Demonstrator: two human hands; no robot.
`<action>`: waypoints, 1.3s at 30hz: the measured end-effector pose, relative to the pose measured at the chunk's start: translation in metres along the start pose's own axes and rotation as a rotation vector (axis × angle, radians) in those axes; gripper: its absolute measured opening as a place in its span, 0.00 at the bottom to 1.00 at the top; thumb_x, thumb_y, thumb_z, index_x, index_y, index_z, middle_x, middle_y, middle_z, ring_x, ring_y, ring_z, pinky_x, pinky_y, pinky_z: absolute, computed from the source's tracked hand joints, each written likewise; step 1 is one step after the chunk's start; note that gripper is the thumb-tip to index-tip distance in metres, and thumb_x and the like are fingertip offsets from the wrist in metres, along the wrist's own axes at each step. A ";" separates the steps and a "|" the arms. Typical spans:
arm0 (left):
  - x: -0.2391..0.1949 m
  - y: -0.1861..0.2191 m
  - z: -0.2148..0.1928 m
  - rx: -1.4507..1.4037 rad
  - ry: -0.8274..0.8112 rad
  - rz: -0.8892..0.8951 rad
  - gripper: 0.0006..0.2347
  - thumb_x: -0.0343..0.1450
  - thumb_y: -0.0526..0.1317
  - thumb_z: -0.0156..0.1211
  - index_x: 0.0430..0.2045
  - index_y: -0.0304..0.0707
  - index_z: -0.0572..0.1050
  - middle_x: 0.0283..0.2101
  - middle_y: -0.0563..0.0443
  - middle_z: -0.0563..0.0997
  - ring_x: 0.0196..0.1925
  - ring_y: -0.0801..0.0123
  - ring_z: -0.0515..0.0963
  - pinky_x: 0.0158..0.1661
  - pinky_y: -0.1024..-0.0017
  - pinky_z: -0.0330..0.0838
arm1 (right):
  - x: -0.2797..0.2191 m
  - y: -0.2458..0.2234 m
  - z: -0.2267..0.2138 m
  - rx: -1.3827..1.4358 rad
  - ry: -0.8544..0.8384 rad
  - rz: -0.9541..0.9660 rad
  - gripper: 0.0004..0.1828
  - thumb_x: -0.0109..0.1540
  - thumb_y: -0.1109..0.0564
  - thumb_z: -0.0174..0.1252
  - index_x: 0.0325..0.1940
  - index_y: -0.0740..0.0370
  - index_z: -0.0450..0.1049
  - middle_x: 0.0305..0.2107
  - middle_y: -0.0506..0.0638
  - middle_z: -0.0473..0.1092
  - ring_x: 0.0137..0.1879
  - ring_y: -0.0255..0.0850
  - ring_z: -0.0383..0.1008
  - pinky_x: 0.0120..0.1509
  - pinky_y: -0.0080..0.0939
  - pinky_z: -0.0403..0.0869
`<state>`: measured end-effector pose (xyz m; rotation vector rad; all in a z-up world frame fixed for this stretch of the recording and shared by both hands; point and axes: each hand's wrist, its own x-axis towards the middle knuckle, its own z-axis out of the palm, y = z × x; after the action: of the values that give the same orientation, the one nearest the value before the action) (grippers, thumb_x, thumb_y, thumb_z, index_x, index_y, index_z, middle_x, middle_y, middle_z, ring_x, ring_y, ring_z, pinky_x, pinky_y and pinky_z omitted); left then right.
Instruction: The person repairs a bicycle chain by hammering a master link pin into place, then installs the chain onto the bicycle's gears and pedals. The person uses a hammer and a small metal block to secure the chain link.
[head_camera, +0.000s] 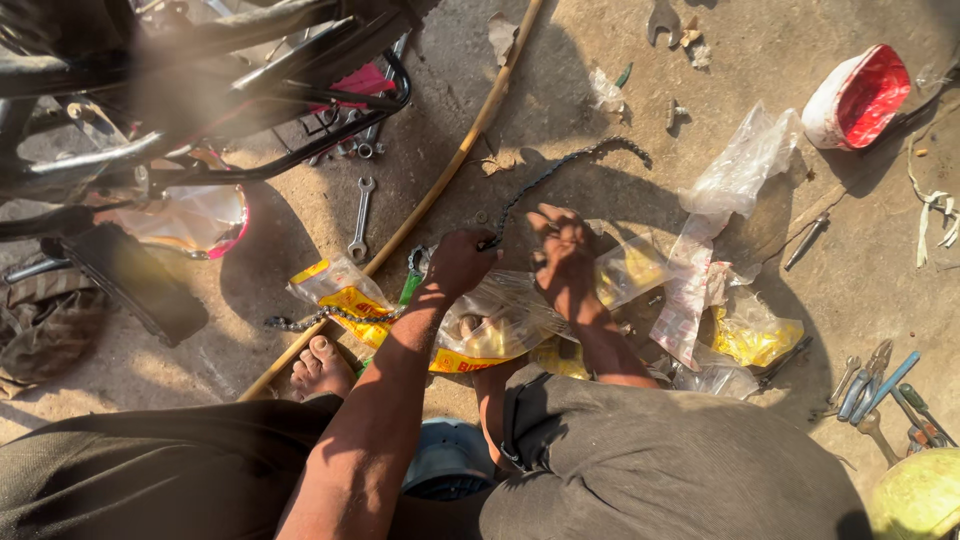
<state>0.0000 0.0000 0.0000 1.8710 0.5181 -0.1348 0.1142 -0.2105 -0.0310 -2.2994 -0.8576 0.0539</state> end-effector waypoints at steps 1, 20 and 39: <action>0.004 0.012 -0.014 -0.018 -0.033 0.018 0.14 0.68 0.45 0.65 0.44 0.39 0.82 0.43 0.40 0.84 0.44 0.51 0.84 0.46 0.60 0.78 | 0.021 -0.003 0.010 0.062 -0.085 -0.075 0.12 0.72 0.51 0.55 0.54 0.60 0.74 0.38 0.51 0.75 0.42 0.40 0.74 0.47 0.43 0.73; -0.119 0.224 -0.225 -0.144 -0.186 0.383 0.16 0.73 0.37 0.60 0.56 0.40 0.78 0.43 0.50 0.86 0.44 0.75 0.80 0.46 0.72 0.74 | 0.185 -0.318 -0.252 0.138 -1.001 0.047 0.20 0.60 0.51 0.63 0.53 0.60 0.80 0.30 0.47 0.77 0.34 0.34 0.73 0.40 0.38 0.75; -0.106 0.215 -0.217 -0.552 -0.026 0.330 0.13 0.73 0.41 0.63 0.51 0.40 0.81 0.27 0.58 0.78 0.25 0.81 0.74 0.26 0.77 0.71 | 0.180 -0.336 -0.232 0.149 -0.558 -0.308 0.13 0.58 0.57 0.69 0.45 0.62 0.81 0.35 0.47 0.79 0.41 0.35 0.79 0.46 0.36 0.78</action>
<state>-0.0400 0.1118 0.3009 1.3840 0.1918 0.1878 0.1248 -0.0518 0.3856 -2.0079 -1.4242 0.6240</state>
